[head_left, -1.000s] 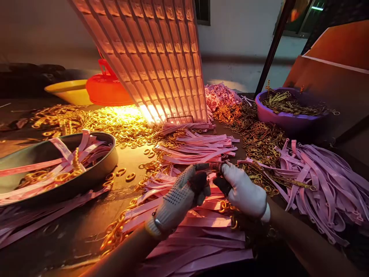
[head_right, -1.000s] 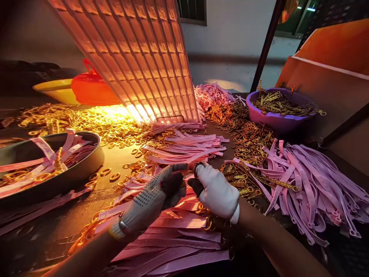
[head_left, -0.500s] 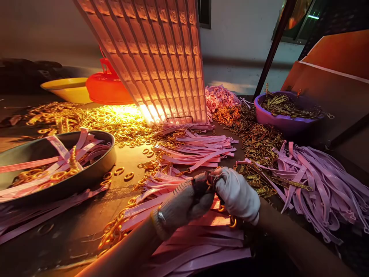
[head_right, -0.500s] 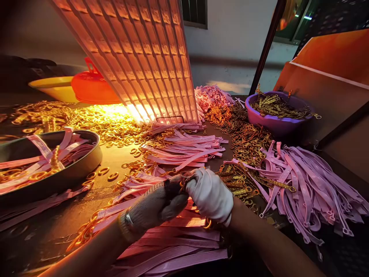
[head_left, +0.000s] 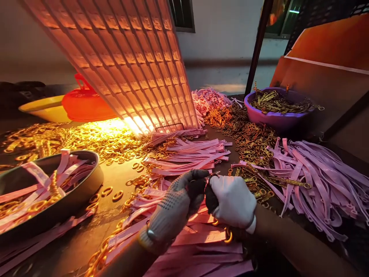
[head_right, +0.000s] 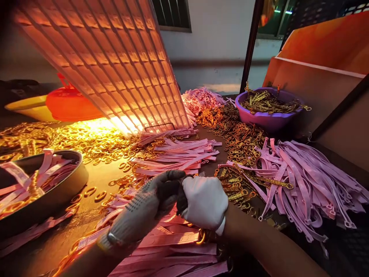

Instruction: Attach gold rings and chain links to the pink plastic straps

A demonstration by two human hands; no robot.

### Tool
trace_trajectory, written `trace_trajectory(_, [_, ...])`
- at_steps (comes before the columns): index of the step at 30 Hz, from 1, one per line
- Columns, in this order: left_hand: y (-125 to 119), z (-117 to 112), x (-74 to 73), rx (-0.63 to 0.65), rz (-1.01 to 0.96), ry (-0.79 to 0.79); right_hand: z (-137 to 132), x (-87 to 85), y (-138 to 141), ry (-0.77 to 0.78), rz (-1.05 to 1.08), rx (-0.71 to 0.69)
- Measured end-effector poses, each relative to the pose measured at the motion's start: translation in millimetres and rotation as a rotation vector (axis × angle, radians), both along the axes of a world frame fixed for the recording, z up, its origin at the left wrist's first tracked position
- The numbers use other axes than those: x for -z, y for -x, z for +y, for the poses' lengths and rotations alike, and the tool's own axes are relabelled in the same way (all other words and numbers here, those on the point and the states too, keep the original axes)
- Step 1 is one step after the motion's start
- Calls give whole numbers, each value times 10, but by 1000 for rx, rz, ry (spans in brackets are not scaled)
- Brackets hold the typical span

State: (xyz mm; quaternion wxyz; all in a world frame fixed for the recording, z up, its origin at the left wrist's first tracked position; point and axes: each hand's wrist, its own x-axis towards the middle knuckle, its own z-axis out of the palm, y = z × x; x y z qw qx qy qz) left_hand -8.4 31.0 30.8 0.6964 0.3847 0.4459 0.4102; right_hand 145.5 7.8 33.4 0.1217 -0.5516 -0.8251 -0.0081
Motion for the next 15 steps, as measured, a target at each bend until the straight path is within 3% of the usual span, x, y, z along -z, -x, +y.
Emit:
trace_trajectory(3, [-117, 180, -55, 35, -36, 9, 2, 46, -46, -23, 28, 122])
trace_trajectory(5, [-236, 408, -78, 193, 68, -95, 25, 120, -143, -38, 95, 190])
trace_trajectory(7, [-401, 729, -66, 380, 395, -339, 44, 215, -251, -126, 209, 212])
trace_trajectory(9, [-616, 1103, -11, 499, 927, -663, 41, 307, -317, -242, 323, 129])
trace_trajectory(12, [-992, 1592, 146, 568, 1242, -715, -1, 412, -307, -316, 364, -43])
trace_trajectory(15, [-1339, 1807, 349, 625, 1446, -700, -28, 479, -248, -321, 319, -63])
